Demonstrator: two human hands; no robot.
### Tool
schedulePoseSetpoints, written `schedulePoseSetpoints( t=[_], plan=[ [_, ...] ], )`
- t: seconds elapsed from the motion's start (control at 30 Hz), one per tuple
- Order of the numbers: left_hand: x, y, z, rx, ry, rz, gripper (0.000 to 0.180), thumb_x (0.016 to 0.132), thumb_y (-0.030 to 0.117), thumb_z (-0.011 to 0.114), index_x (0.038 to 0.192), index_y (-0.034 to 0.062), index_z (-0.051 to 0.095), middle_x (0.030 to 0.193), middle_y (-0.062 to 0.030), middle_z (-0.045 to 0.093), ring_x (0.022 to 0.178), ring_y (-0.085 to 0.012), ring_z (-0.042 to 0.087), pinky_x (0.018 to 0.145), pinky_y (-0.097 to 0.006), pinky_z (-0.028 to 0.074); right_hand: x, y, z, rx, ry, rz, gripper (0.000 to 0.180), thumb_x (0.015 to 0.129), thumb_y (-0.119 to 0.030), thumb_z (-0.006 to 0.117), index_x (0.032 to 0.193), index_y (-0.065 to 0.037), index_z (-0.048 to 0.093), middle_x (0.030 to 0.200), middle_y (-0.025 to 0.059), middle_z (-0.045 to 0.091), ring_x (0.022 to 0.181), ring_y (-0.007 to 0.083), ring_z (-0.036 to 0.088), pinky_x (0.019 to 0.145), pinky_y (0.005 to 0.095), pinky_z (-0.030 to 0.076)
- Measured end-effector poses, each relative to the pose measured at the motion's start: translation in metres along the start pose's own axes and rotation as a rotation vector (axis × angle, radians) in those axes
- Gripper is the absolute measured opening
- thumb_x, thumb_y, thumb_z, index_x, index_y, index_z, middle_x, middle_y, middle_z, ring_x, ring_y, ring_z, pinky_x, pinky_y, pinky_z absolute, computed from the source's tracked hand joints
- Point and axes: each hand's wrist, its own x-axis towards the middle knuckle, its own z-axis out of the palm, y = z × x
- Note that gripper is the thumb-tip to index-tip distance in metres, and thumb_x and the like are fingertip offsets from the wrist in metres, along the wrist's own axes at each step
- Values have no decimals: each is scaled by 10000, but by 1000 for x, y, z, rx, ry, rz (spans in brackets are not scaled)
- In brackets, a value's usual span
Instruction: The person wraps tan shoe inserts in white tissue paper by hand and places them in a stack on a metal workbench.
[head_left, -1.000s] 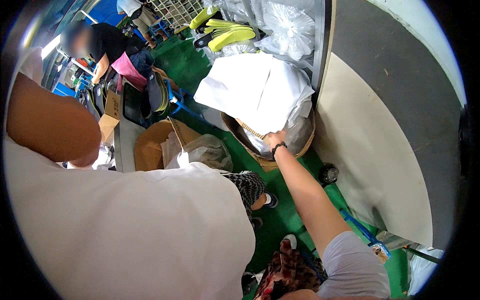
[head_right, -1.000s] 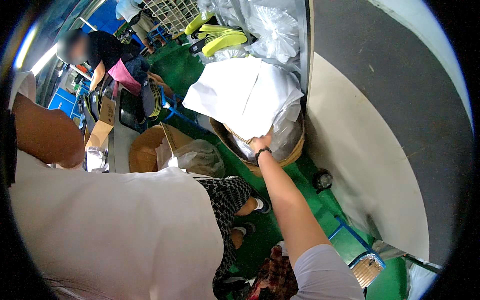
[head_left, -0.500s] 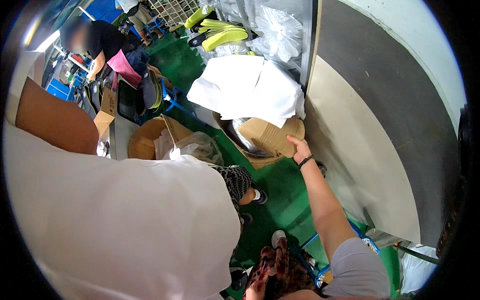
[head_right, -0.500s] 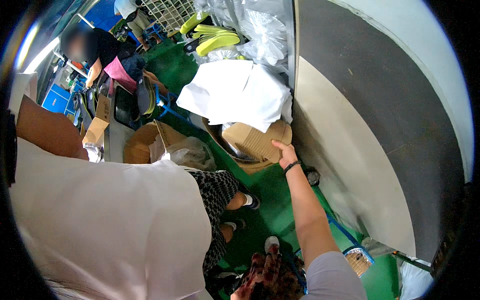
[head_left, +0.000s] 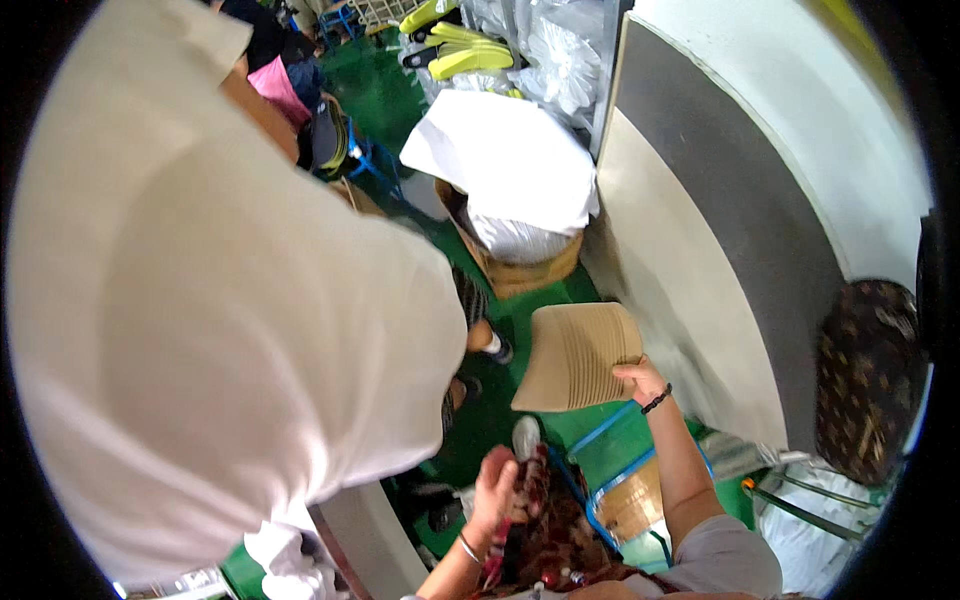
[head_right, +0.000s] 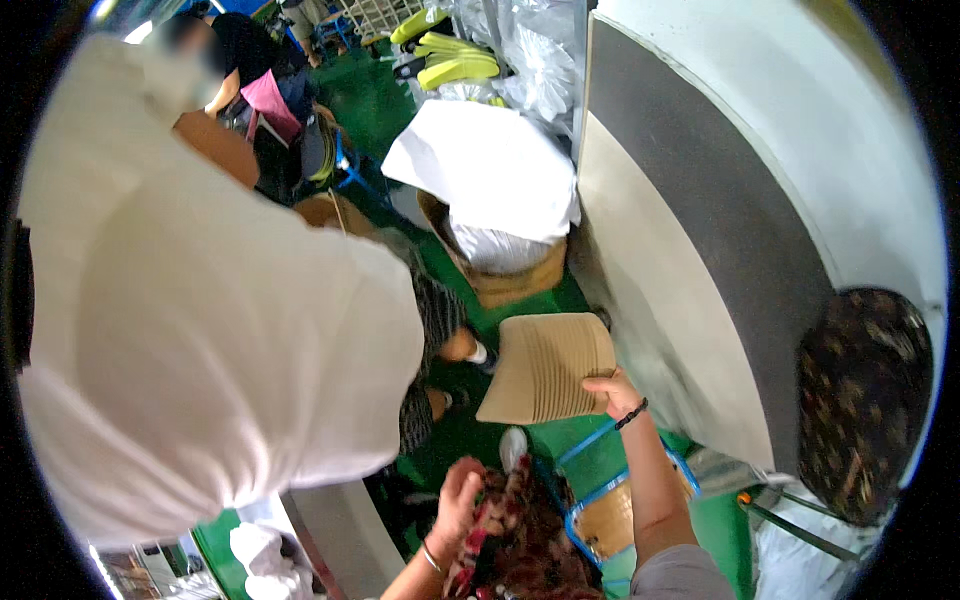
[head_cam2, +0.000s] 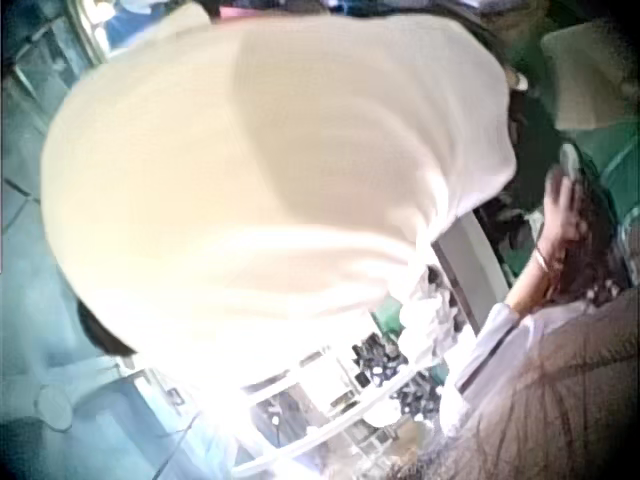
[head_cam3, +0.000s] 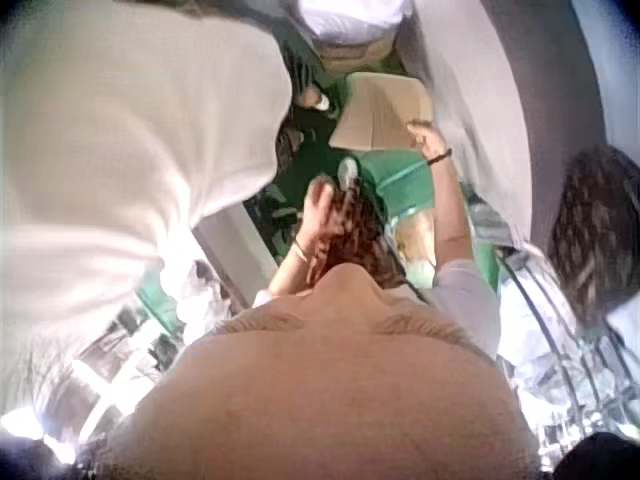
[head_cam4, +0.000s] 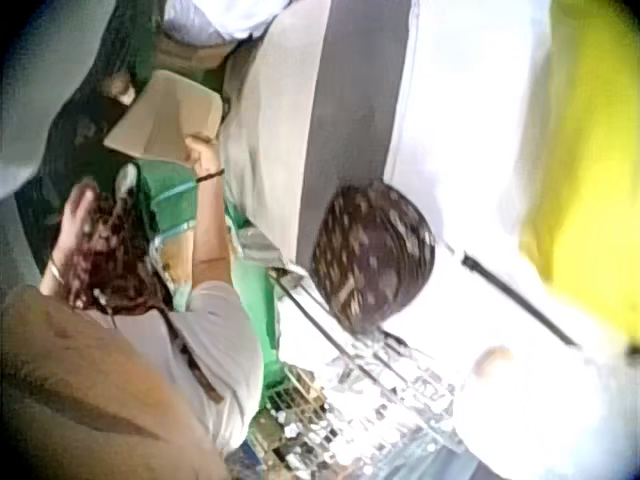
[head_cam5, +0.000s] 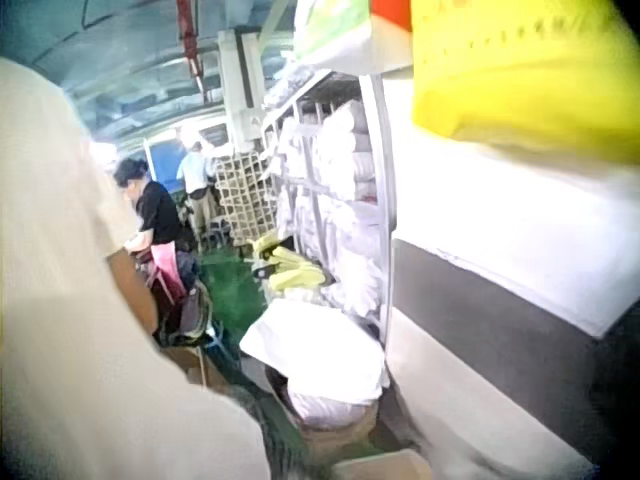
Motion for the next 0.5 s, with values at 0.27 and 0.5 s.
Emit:
schedulePoseSetpoints(
  t=[0.27, 0.5],
  plan=[
    [-159, 64, 1, -469, -306, -32, 896, 779, 222, 695, 1413, 25, 94, 1355, -136, 339, 1238, -226, 355, 1028, -344, 284, -204, 11, 89, -202, -390, 141, 570, 619, 32, 742, 1154, -24, 552, 1130, 75, 590, 1021, 174, 556, 878, 342, 447],
    [-304, 110, 6, -272, -34, 203, 1061, 731, 228, 719, 1391, -7, -77, 1339, -210, 299, 1220, -264, 360, 965, -341, 367, -268, 67, 129, -66, -273, 263, 610, 735, -218, 734, 1245, -53, 441, 1193, 55, 528, 1074, 196, 514, 883, 374, 450]
  ],
)
